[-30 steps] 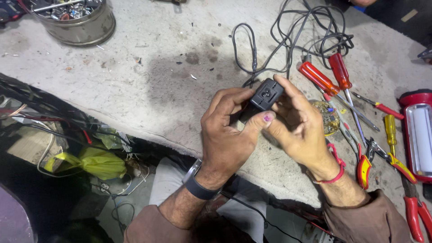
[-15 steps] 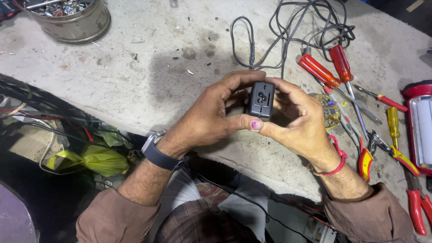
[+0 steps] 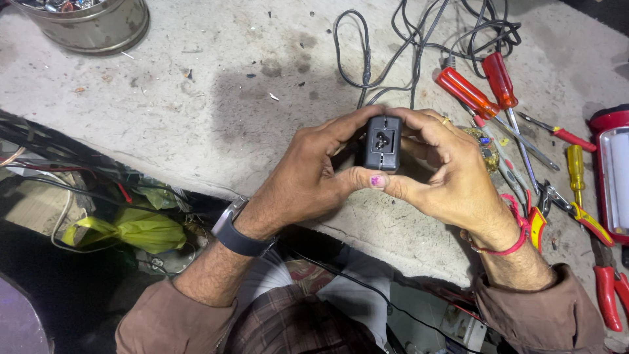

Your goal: The person disassembles a black power adapter, uses a soldering iron on a green circuit board, reassembles the adapter, and then uses a screwdriver to adjust the power cord entry.

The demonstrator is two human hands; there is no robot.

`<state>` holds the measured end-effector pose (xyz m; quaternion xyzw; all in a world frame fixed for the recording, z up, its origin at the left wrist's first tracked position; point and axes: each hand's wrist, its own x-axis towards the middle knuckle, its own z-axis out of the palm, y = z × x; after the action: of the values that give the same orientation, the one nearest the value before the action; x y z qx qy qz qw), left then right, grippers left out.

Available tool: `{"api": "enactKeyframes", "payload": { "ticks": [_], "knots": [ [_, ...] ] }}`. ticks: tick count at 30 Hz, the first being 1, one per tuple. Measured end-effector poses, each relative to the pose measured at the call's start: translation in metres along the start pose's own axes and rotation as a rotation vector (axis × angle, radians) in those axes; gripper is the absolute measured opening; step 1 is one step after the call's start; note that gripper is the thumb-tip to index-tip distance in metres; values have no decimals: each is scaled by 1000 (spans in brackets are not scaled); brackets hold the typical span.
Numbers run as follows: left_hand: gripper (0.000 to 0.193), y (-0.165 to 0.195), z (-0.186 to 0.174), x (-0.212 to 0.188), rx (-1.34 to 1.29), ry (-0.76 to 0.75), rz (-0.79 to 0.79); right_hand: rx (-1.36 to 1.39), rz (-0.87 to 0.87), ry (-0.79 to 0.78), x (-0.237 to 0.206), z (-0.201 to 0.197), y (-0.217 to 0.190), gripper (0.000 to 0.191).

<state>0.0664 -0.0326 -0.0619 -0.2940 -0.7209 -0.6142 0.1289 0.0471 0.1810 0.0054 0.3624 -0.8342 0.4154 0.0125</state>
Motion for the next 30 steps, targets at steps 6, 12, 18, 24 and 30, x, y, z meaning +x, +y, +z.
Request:
{"api": "enactKeyframes", "payload": {
  "ticks": [6,12,18,24,30],
  "knots": [
    [81,1,8,1,4,23,-10,-147,4,31,1,-7,-1,76],
    [79,-1,16,2,10,18,-5,-141,45,0,1,-18,1,72],
    [75,2,15,-1,22,46,11,-301,-52,1,-2,-15,-3,65],
    [74,6,13,0,-11,44,20,-316,-33,-53,-3,-18,-1,81],
    [75,5,12,1,-21,51,15,-234,-98,-216,-1,-30,10,91]
  ]
}}
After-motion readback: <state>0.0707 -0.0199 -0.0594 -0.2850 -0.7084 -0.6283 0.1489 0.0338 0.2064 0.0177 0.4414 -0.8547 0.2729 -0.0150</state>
